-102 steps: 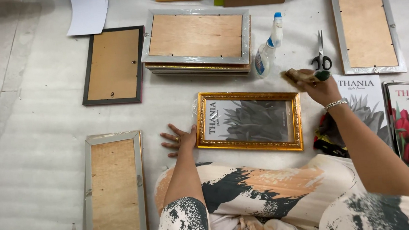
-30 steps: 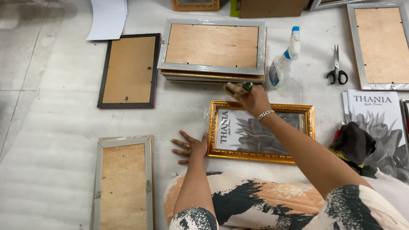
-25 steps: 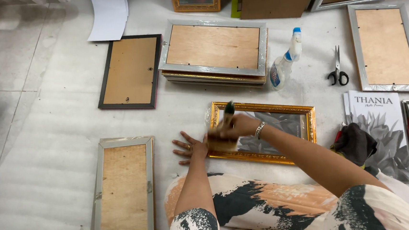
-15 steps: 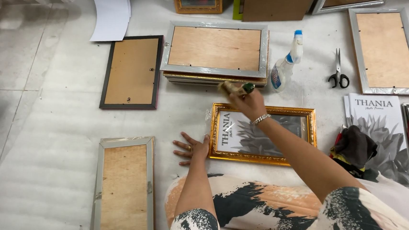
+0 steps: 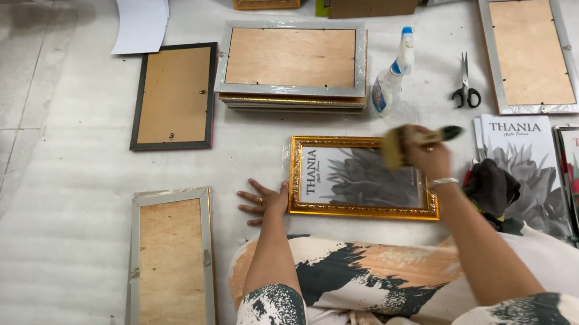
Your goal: Cleaning the glass of a picture frame using a brush and a cloth.
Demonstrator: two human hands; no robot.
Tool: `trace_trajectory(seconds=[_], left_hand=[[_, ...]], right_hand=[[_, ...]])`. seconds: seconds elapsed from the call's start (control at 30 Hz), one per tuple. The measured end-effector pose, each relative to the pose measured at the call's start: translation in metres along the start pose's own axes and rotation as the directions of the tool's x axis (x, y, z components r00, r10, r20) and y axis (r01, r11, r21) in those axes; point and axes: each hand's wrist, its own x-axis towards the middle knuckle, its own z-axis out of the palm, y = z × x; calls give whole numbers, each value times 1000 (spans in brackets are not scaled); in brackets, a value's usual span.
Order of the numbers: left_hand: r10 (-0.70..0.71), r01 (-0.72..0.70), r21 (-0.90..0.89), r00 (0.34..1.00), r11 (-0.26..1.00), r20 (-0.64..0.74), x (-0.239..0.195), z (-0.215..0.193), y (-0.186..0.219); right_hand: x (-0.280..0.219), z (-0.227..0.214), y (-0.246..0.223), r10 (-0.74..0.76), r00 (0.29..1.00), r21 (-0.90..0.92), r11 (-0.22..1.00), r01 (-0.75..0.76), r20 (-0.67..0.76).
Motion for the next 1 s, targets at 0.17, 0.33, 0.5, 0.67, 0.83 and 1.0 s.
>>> trace_trajectory(seconds=[0.17,0.33,0.5,0.67,0.83,1.0], left_hand=[[3,-3,-3,1000,1000,7,-1,0,0],[14,-14,-43,1000,999,-2,0,2,-2],[31,-30,-50,999,998,9,1,1,-2],[20,-20,-35,1000,999,9,-3,-2,0],[18,-18,-26,1000,1000,-1,-3,-2,2],[15,-15,-25,1000,1000,-9,-3,-1,0]], right_hand=[[8,-38,16,-118,966,-343,939,32,-232],[-101,34,-160,-174,985,58,983,174,-3],[-119,130,-161,-10,928,262,960,-94,371],[-107,39,-149,4,957,12,1000,-8,290],[-62,-37,22,203,972,34,979,-200,-117],[-73,3,38,-228,902,-99,973,206,-367]])
